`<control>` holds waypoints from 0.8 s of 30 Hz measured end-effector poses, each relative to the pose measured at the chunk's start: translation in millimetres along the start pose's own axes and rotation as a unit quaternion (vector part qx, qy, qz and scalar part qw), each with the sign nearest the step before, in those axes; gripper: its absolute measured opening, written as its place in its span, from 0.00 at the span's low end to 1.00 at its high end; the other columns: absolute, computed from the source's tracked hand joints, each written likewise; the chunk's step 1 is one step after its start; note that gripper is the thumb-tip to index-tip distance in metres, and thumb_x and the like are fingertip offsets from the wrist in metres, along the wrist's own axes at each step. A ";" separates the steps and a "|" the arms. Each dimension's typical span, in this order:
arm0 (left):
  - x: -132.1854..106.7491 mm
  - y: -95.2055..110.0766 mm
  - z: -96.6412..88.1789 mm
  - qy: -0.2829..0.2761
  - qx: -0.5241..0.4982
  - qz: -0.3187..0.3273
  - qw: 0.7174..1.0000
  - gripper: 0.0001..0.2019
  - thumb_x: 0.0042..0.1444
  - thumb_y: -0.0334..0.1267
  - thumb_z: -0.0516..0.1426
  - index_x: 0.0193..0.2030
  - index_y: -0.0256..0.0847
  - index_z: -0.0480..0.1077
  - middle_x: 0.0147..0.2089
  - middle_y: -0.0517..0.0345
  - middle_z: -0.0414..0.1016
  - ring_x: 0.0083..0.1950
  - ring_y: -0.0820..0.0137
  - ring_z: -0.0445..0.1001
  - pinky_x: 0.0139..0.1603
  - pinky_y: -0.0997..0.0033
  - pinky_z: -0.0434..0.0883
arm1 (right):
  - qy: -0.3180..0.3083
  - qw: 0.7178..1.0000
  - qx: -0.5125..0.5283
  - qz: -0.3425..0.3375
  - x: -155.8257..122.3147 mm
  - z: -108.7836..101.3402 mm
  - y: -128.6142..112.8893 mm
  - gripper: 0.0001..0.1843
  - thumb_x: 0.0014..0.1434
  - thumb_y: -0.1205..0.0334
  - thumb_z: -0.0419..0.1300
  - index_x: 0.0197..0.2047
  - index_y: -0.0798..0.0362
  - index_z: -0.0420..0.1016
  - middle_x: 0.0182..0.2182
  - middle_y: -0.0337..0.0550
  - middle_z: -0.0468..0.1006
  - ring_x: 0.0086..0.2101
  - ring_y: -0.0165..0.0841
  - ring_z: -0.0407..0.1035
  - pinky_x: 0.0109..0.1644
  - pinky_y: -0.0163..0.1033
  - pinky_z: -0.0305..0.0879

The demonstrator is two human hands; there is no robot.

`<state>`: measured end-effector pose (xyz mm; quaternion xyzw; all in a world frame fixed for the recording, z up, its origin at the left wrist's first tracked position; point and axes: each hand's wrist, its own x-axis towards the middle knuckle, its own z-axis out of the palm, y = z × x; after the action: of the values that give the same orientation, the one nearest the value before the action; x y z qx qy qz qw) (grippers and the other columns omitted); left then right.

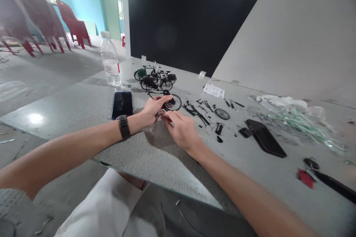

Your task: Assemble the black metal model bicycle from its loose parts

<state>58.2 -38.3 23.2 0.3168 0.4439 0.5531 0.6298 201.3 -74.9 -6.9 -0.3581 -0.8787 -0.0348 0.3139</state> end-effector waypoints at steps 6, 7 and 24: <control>-0.8 -2.3 0.2 -0.021 -0.020 -0.005 1.000 0.12 0.55 0.38 0.68 0.29 0.37 0.70 0.24 0.63 0.69 0.17 0.81 0.59 0.17 0.75 0.51 | -0.008 0.998 -0.068 -0.017 -0.7 5.1 0.5 0.13 0.73 0.67 0.51 0.46 0.55 0.77 0.37 0.48 0.82 0.34 0.35 0.76 0.34 0.38 0.64; -1.2 -2.5 0.3 -0.022 -0.021 -0.006 1.000 0.12 0.55 0.38 0.68 0.29 0.37 0.70 0.24 0.63 0.69 0.18 0.81 0.60 0.18 0.75 0.52 | -0.007 0.997 -0.078 -0.020 -0.9 5.8 0.6 0.13 0.73 0.67 0.51 0.46 0.55 0.77 0.36 0.48 0.82 0.33 0.35 0.75 0.33 0.37 0.62; -0.6 -4.7 -0.6 -0.005 -0.009 0.029 1.000 0.13 0.56 0.39 0.68 0.29 0.38 0.69 0.26 0.62 0.68 0.21 0.81 0.62 0.21 0.77 0.57 | 0.040 0.993 -0.034 -0.104 1.1 -8.9 -12.3 0.15 0.73 0.68 0.51 0.54 0.54 0.77 0.47 0.51 0.82 0.46 0.38 0.76 0.50 0.42 0.74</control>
<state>59.5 -39.8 18.9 0.3267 0.4265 0.5731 0.6188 197.4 -85.9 2.9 -0.2737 -0.8960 -0.1110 0.3317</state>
